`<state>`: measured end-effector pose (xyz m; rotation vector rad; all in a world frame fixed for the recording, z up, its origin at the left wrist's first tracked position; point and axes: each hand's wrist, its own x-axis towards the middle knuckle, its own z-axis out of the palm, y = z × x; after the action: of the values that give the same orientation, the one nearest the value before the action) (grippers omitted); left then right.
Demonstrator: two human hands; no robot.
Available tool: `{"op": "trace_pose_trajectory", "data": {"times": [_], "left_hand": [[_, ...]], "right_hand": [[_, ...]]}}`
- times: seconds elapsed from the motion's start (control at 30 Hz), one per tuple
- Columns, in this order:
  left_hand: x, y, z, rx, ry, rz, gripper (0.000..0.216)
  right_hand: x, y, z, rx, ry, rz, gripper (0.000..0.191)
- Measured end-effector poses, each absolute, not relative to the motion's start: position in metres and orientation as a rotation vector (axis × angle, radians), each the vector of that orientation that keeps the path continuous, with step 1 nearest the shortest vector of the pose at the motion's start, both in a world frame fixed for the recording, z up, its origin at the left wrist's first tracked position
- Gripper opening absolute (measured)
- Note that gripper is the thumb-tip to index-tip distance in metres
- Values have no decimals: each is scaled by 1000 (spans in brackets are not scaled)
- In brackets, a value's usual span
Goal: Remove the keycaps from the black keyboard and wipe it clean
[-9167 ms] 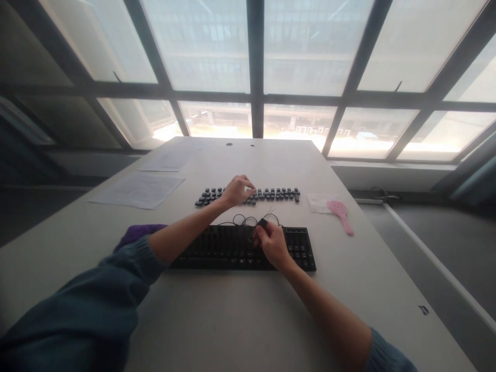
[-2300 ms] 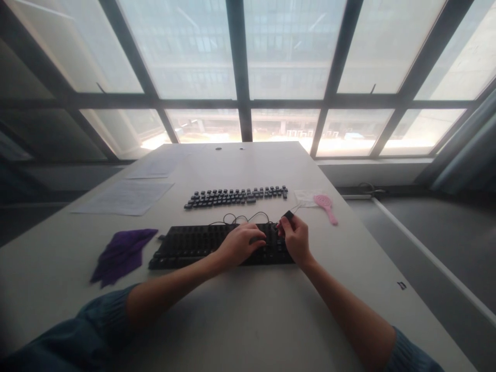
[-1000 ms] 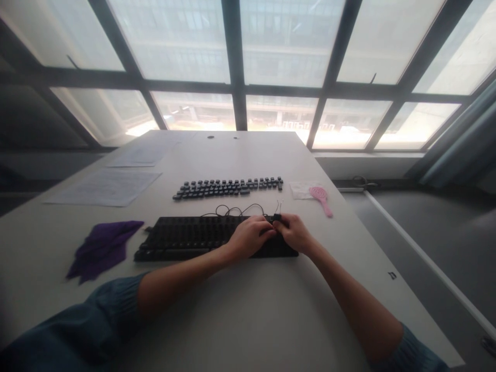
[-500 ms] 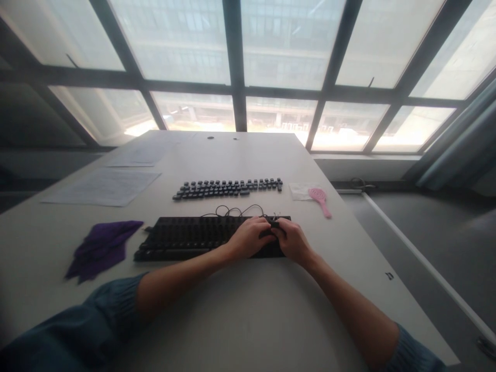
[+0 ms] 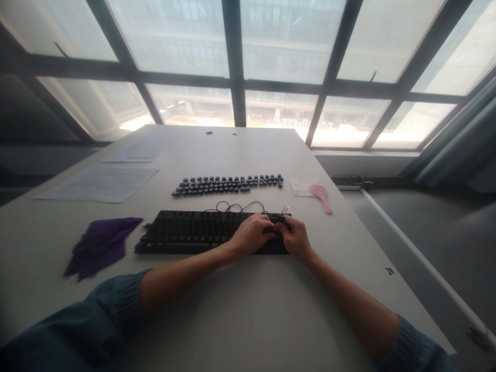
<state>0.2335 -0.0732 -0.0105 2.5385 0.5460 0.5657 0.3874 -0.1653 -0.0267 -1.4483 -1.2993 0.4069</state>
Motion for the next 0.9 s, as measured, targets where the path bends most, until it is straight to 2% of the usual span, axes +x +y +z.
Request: {"op": "trace_pose_trajectory", "data": {"times": [0.47,0.77,0.9], "left_hand": [[231,-79,-5,2541,502,641,11],[232,-75,-5,2401,501,706,14],[232,-76,-8,2417,481,761,30]], "right_hand": [[388,-165,-26,-1412,-1216,392,23],[389,-165,-17,-1252,-1486,268,14],[385,-166,-14,-1398,-1451,185,15]]}}
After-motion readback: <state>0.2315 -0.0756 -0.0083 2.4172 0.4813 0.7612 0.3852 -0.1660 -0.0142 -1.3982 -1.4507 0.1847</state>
